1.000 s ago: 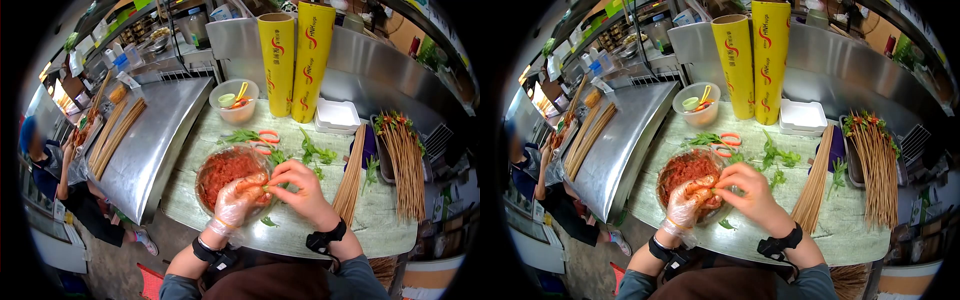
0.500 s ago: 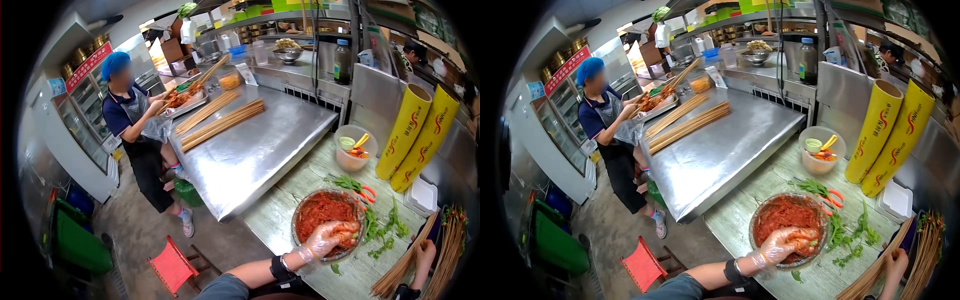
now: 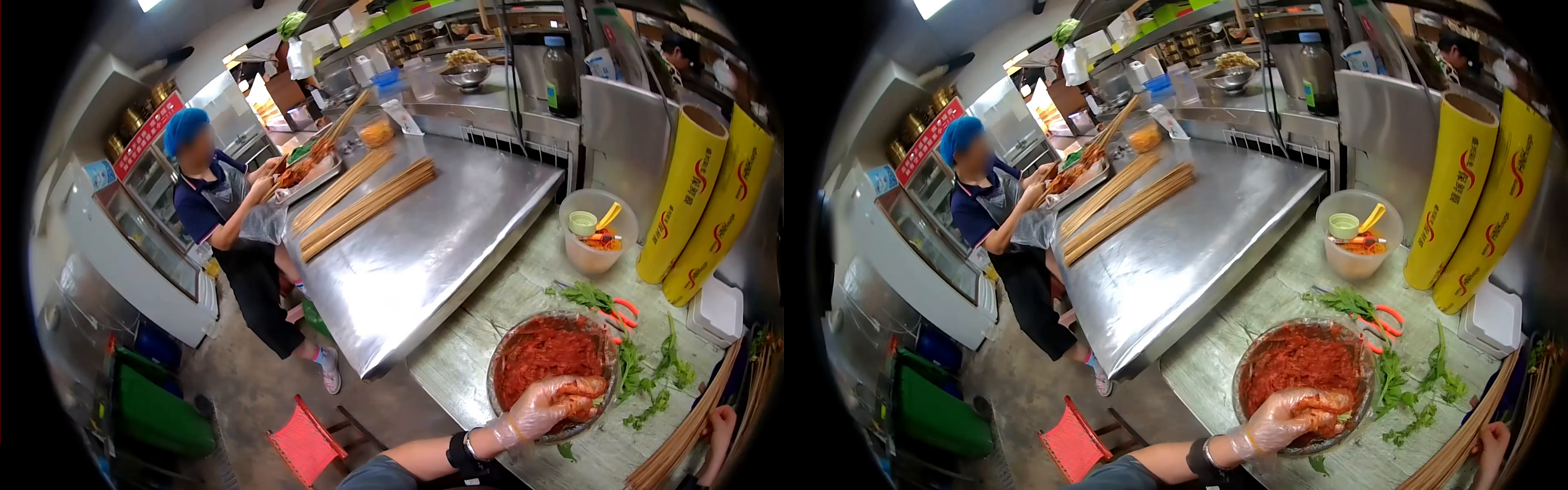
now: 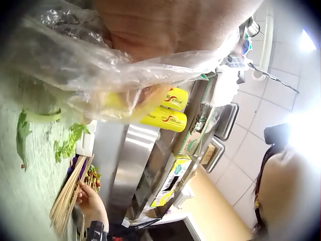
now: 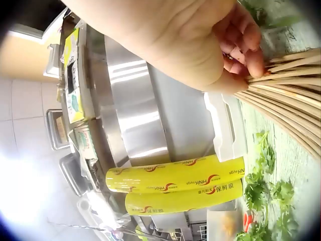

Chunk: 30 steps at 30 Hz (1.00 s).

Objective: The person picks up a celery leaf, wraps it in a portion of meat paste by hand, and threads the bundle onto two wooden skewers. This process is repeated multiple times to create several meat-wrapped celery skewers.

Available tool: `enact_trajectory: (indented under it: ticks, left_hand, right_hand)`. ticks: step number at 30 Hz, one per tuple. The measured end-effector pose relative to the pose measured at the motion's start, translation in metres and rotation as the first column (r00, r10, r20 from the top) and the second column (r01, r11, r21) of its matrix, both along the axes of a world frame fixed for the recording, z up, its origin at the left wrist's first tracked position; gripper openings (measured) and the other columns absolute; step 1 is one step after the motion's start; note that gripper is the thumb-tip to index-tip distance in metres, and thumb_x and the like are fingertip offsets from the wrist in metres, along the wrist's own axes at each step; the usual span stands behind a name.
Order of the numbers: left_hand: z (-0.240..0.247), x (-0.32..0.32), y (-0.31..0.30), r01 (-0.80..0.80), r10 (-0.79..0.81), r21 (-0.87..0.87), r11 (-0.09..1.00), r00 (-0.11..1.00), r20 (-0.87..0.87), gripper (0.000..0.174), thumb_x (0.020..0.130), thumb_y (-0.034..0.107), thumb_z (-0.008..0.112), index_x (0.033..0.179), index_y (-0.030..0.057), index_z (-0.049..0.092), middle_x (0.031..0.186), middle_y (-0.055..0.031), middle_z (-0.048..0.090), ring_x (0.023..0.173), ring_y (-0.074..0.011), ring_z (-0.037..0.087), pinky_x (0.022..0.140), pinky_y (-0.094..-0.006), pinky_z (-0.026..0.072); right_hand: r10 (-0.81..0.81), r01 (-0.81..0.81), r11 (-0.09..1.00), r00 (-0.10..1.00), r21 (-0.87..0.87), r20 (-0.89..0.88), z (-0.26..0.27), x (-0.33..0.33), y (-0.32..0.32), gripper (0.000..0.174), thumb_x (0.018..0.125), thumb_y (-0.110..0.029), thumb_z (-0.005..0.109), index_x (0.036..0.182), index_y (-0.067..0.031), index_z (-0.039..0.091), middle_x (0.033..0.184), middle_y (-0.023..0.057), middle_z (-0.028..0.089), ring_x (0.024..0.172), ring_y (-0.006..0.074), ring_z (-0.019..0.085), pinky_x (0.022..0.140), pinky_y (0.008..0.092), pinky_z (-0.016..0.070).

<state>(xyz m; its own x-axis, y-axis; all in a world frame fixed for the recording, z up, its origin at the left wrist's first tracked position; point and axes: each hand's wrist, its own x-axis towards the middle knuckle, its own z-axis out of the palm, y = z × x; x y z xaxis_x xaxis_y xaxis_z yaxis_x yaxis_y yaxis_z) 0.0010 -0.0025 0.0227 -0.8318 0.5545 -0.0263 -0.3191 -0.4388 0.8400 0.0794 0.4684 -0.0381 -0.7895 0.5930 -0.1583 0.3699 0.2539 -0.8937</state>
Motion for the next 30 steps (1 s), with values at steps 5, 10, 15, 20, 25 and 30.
enact_trajectory:
  ticks: [5,10,15,20,25,30]
  left_hand:
    - [0.001,0.000,-0.005,0.060,-0.056,-0.101,0.993,0.998,0.039,0.034,0.090,0.000,0.053,0.123,-0.0064,0.050,0.119,-0.0116,0.058,0.105,-0.0180,0.059,0.091,-0.0296,0.0479]
    - [0.002,0.003,-0.006,0.083,-0.079,-0.018,0.996,0.988,0.135,0.034,0.091,0.003,0.053,0.123,-0.0076,0.050,0.123,-0.0147,0.056,0.108,-0.0217,0.058,0.097,-0.0337,0.0454]
    - [-0.001,0.004,-0.006,0.069,-0.077,0.056,0.996,0.986,0.151,0.037,0.092,0.005,0.053,0.126,-0.0072,0.047,0.123,-0.0133,0.056,0.106,-0.0214,0.058,0.094,-0.0329,0.0464]
    - [-0.003,0.001,-0.008,-0.026,0.033,-0.070,0.997,0.994,0.104,0.032,0.092,0.007,0.053,0.120,-0.0070,0.050,0.124,-0.0146,0.056,0.104,-0.0220,0.060,0.091,-0.0335,0.0486]
    - [-0.014,-0.004,-0.001,-0.381,0.314,0.151,0.912,0.887,0.337,0.030,0.091,0.006,0.054,0.120,0.0000,0.052,0.119,-0.0163,0.057,0.096,-0.0268,0.063,0.081,-0.0392,0.0551]
    - [-0.006,-0.009,0.001,-0.441,0.353,0.190,0.877,0.860,0.368,0.031,0.091,0.009,0.056,0.121,0.0009,0.051,0.106,-0.0130,0.058,0.087,-0.0200,0.060,0.071,-0.0289,0.0553]
  right_hand:
    - [-0.029,0.063,0.981,0.983,0.181,-0.184,-0.052,0.027,0.028,0.017,0.096,-0.021,0.051,0.083,-0.0089,0.052,0.054,-0.0042,0.039,0.038,0.0023,0.033,0.036,0.0185,0.0253]
    - [-0.161,0.158,0.985,0.987,-0.074,-0.030,0.069,0.022,-0.079,0.038,0.088,-0.019,0.063,0.120,0.0000,0.054,0.103,0.0102,0.061,0.090,0.0188,0.054,0.079,0.0298,0.0426]
    - [-0.187,0.146,0.971,0.955,-0.187,-0.229,0.073,0.024,-0.081,0.030,0.091,-0.015,0.058,0.114,0.0025,0.054,0.096,0.0115,0.061,0.081,0.0168,0.053,0.071,0.0287,0.0419]
    - [-0.117,-0.009,0.969,0.863,-0.248,-0.491,0.089,0.028,-0.093,0.017,0.095,-0.014,0.051,0.106,-0.0014,0.055,0.088,0.0099,0.059,0.076,0.0160,0.052,0.067,0.0301,0.0425]
    - [0.023,-0.250,0.942,0.715,-0.226,-0.699,0.066,0.003,-0.164,0.013,0.090,-0.014,0.056,0.099,-0.0066,0.052,0.087,0.0014,0.053,0.068,0.0083,0.051,0.059,0.0225,0.0419]
    - [0.085,-0.366,0.888,0.723,-0.276,-0.685,0.099,-0.017,-0.270,0.007,0.087,0.003,0.052,0.093,-0.0005,0.053,0.083,0.0098,0.058,0.068,0.0154,0.060,0.066,0.0295,0.0557]
